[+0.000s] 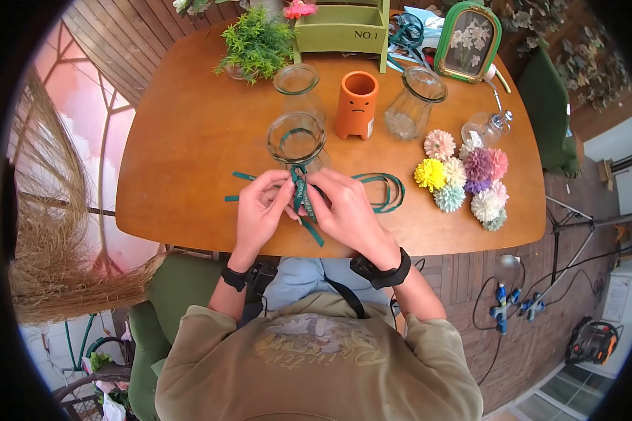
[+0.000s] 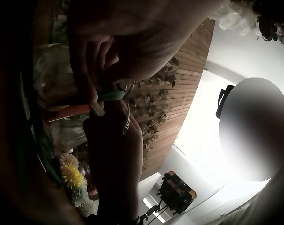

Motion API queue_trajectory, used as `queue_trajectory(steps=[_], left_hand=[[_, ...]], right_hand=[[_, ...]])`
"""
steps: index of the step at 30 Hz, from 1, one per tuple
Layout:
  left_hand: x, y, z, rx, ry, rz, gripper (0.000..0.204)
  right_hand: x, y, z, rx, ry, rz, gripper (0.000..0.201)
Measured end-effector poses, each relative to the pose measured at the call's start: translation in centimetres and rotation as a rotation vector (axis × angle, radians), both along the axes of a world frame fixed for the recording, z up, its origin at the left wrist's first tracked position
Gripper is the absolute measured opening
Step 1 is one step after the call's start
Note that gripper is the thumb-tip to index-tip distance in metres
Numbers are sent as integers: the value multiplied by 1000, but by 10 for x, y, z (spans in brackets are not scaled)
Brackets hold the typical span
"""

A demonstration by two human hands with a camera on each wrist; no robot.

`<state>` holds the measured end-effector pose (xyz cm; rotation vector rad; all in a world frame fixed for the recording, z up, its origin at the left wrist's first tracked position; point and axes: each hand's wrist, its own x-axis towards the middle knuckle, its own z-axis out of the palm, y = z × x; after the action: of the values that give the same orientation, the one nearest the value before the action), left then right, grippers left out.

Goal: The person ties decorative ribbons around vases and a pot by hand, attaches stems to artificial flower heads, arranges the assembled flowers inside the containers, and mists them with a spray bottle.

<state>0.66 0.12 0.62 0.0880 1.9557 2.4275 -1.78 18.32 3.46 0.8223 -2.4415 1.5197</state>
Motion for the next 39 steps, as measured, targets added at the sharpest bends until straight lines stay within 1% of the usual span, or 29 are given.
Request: queue_trajectory(steps=[2,4,6,7,9,11,12,14,15,16,17,18,19,21,22,23,24,26,28,30,31,33,34,36,37,39], left_hand=[[2,2,7,-57,6,22,21],[2,3,3,-59,53,17,21],[2,3,1,-63,102,19,21],[2,4,0,-78,119,33,20],[2,6,0,-93,137,48,19],[3,8,0,-198,191,136,15],[3,10,1,-199,190,135,15],[2,16,3,-456,388,319,9],[2,16,5,-456,386,321,9],[1,17,7,-551,470,355,8],[1,17,8,-647,554,389,7],[1,17,8,-647,554,389,7],[1,17,8,-670,554,388,6],[2,15,5,-695,553,384,6],[3,13,3,-728,545,383,5],[4,11,1,-759,537,383,4],[5,7,0,-758,537,381,4],[4,-3,-2,-714,504,425,2],[1,-10,-10,-712,483,449,4],[-2,-11,-16,-548,412,418,5],[-2,-8,-12,-547,415,421,5],[-2,1,0,-141,229,349,8],[-2,-1,2,-140,233,351,8],[-4,-9,6,-18,106,138,13],[-5,-10,6,-18,111,138,13],[-8,-12,6,-239,157,118,14]], right_hand=[[0,0,-3,-1,3,-3,10],[2,0,-3,-5,5,-10,10],[3,-2,-1,-68,-110,-51,8],[3,-2,-2,-69,-110,-51,8],[0,-1,-2,-21,15,-6,6],[0,0,0,-1,8,29,5],[0,0,1,20,0,66,5],[2,-1,0,29,6,59,7],[3,-2,-1,40,13,52,8],[5,-4,-2,40,14,54,8],[7,-9,-4,-51,11,-20,8],[9,-11,-6,-142,7,-94,9],[9,-9,-8,-142,10,-96,9],[11,-7,-12,-271,-217,-88,14],[11,-6,-12,-272,-217,-88,14],[11,-6,-12,-360,-288,-96,17],[11,-4,-11,-448,-360,-105,20],[8,0,-11,-444,-351,-105,22],[5,0,-12,-480,-324,-156,21],[5,-2,-15,-464,-340,-147,21],[6,-3,-17,-507,-373,-132,21],[8,-3,-15,-546,-399,-116,20],[9,-2,-13,-521,-414,-113,21],[9,-1,-12,-498,-424,-111,21],[9,-1,-15,-485,-413,-115,19],[7,0,-14,-473,-397,-117,17]])
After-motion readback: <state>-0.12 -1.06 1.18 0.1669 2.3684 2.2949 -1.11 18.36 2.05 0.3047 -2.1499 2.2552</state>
